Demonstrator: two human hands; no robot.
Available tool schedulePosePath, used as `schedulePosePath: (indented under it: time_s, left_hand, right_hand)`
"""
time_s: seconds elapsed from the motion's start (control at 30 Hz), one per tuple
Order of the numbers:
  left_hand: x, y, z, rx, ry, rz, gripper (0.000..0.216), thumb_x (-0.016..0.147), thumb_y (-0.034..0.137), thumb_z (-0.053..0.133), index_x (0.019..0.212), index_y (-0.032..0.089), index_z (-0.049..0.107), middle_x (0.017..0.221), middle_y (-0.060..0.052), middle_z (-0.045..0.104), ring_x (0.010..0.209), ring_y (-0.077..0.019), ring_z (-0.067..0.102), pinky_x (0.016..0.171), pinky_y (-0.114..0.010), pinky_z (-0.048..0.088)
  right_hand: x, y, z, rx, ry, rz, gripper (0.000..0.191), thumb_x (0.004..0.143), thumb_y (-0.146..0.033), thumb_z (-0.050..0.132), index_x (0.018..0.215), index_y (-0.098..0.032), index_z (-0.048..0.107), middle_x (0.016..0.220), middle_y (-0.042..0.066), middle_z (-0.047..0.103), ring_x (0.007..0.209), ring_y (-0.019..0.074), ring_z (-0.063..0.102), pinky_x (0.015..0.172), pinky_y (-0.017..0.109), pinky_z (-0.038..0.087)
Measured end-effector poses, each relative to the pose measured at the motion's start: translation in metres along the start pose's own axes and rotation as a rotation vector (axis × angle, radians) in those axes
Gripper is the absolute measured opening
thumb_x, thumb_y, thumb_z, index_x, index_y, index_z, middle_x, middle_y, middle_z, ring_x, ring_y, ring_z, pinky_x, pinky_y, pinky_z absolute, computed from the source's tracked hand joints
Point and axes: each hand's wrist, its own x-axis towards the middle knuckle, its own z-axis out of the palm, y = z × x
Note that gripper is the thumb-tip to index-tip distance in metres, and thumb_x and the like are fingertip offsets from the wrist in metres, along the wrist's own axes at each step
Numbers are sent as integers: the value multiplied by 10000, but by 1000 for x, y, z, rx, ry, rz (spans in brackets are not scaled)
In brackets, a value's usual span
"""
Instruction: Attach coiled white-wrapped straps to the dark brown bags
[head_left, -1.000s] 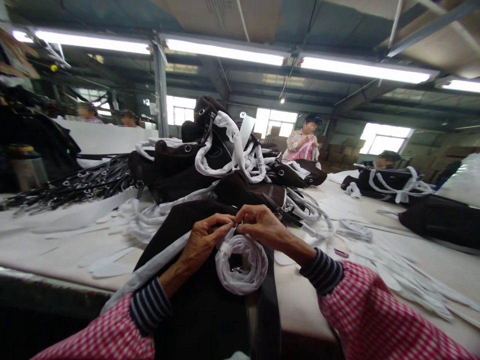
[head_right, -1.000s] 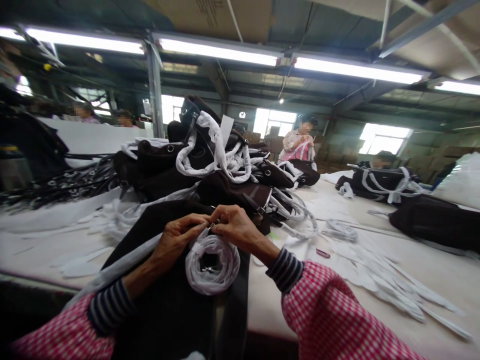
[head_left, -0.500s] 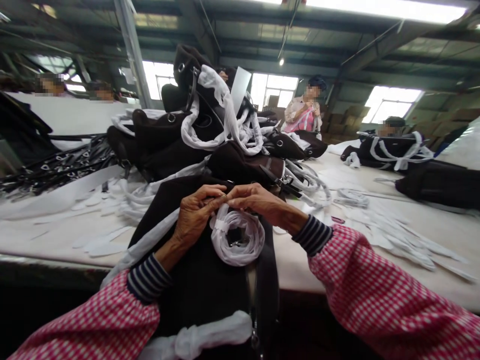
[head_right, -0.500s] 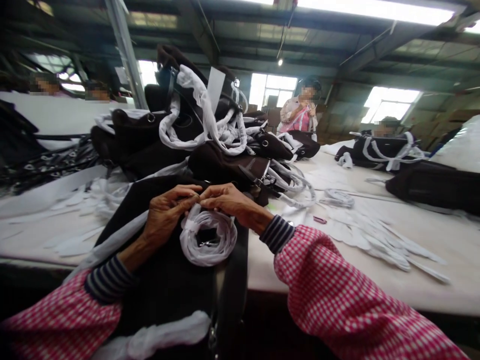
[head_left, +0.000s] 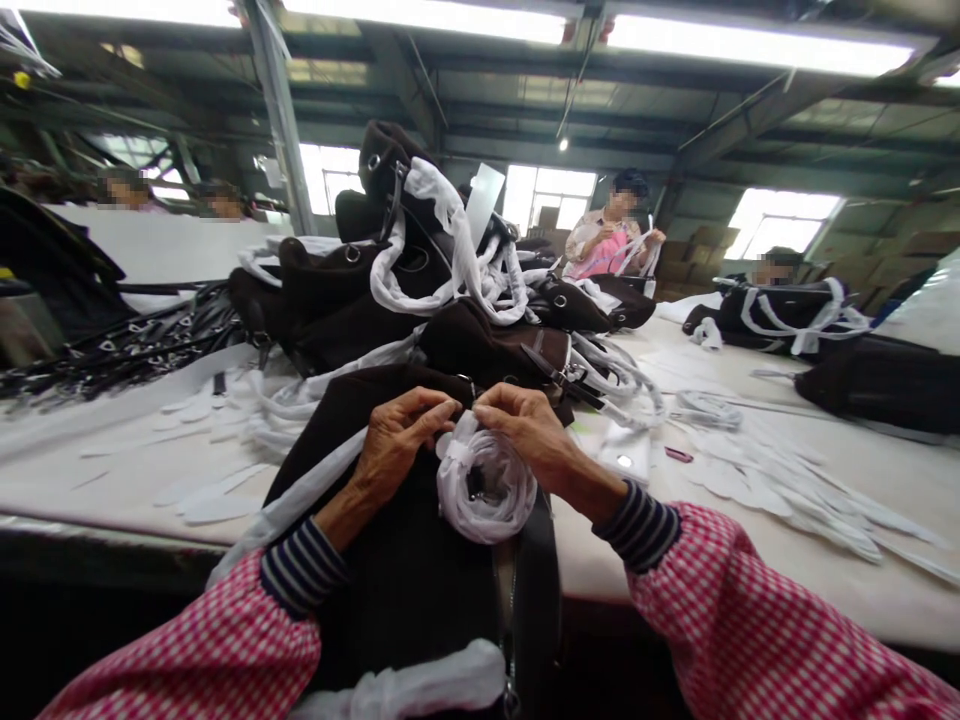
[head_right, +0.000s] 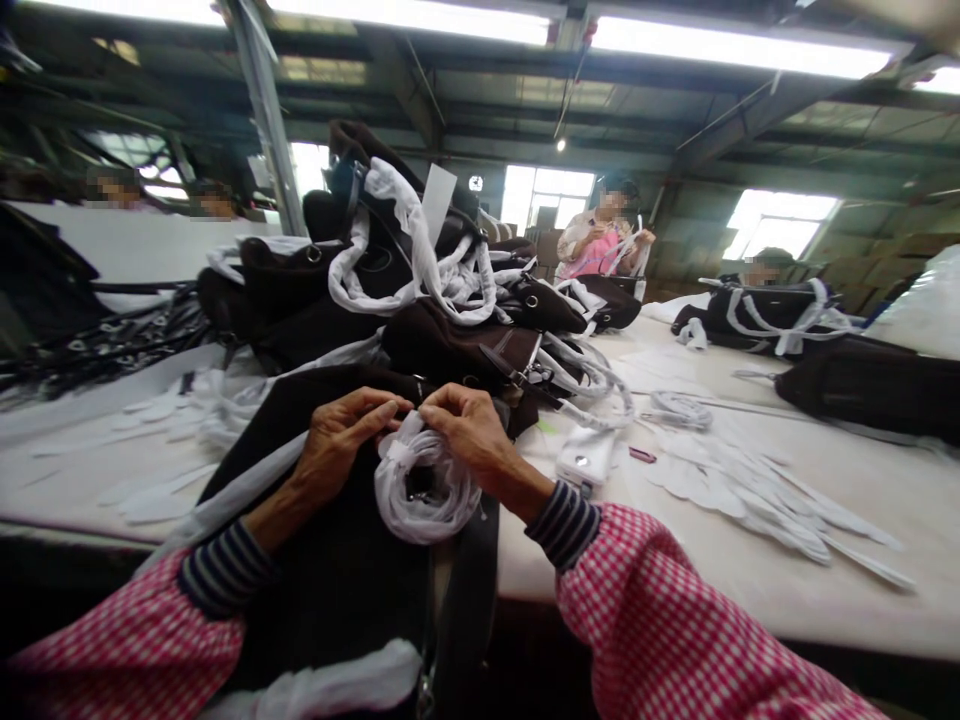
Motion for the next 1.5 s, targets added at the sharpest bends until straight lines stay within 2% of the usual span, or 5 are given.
schedulePosePath:
  time_s: [0.37, 0.57, 0.87, 1.2, 1.5]
  left_hand:
    - [-5, -5, 4, 345, -43, 160, 193, 938, 349, 681, 835, 189, 715, 664, 20, 663, 609, -130, 595, 613, -254, 440]
    - [-9, -11, 10, 741, -288, 631, 131, 1007, 205, 576, 993, 185, 704, 1044, -57, 709, 970, -197, 620, 903, -341, 504]
    - [-15, -4, 19, 1293, -371, 589, 204, 961, 371, 666, 1037, 185, 698, 1116, -95, 649, 1054, -294, 555, 821, -427, 473]
    - [-14, 4, 3, 1611, -542, 1013, 201, 1033, 213, 525, 1143, 196, 693, 1333, -127, 628, 1205, -298, 522, 929, -469, 392]
    - [2, 2, 3, 1371, -575, 494, 310, 973, 503, 634, 934, 198, 672, 1059, -39, 684, 1190, -300, 513, 962, -493, 378]
  right_hand:
    - [-33, -35, -88, -216, -99, 131, 220, 780, -355, 746, 769, -160, 644, 664, -24, 583, 560, 101, 463, 538, 244, 347]
    - [-31, -8, -67, -597, -328, 7, 107, 821, -203, 614, 728, -152, 629, 698, -11, 565, 662, 129, 487, 622, 260, 355]
    - [-26, 32, -59, -733, -346, -16, 108, 811, -82, 564, 733, -152, 589, 719, -13, 565, 673, 119, 492, 639, 253, 321]
    - [-25, 47, -57, -702, -349, -21, 128, 805, -77, 565, 707, -156, 543, 665, -40, 504, 619, 94, 436, 602, 252, 273]
    - [-30, 41, -59, -684, -302, -32, 117, 801, -78, 581, 708, -148, 565, 670, -34, 521, 628, 97, 464, 590, 249, 281]
